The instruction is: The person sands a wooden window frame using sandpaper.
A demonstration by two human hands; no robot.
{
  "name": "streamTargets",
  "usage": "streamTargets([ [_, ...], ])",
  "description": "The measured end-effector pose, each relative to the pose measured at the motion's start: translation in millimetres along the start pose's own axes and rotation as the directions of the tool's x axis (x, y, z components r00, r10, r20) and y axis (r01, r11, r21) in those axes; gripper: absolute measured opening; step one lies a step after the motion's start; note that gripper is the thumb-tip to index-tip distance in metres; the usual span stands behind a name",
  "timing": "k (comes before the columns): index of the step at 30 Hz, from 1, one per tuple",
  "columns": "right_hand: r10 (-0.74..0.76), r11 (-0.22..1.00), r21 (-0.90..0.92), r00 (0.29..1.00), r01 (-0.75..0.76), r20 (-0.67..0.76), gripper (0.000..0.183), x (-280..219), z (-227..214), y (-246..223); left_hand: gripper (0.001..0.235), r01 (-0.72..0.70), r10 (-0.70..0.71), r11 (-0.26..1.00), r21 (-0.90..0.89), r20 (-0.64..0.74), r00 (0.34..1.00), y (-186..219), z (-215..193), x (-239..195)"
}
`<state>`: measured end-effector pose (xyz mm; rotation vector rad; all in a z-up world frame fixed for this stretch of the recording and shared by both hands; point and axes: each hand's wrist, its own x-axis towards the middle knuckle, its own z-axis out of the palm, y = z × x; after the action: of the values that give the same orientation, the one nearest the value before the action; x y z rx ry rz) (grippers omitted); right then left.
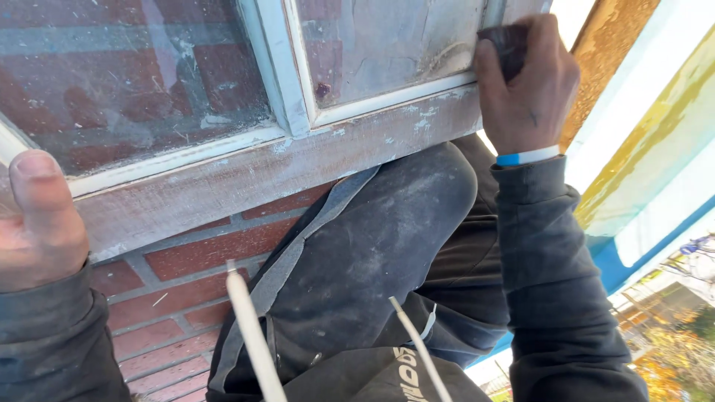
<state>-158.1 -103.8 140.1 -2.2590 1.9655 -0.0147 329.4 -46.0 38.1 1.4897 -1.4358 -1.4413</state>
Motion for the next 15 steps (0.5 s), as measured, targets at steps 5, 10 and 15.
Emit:
streamTargets([
  [5, 0.083, 0.995, 0.065, 0.996, -0.081, -0.04, 0.025, -1.1, 11.5, -0.5, 0.055, -0.116, 0.115, 0.993, 0.024, 0.039, 0.993, 10.6, 0.5, 12.2],
  [10, 0.006, 0.997, -0.073, 0.993, -0.015, -0.114, 0.021, 19.5, 21.6, 1.8, 0.053, -0.102, 0.102, 0.995, -0.008, 0.089, 0.991, -19.1, -5.0, 5.4],
  [15, 0.018, 0.996, -0.086, 0.996, -0.025, -0.086, 0.019, 5.0, 22.5, 0.3, 0.058, 0.125, -0.116, 0.991, -0.057, 0.139, 0.983, -18.3, -1.3, -2.0],
])
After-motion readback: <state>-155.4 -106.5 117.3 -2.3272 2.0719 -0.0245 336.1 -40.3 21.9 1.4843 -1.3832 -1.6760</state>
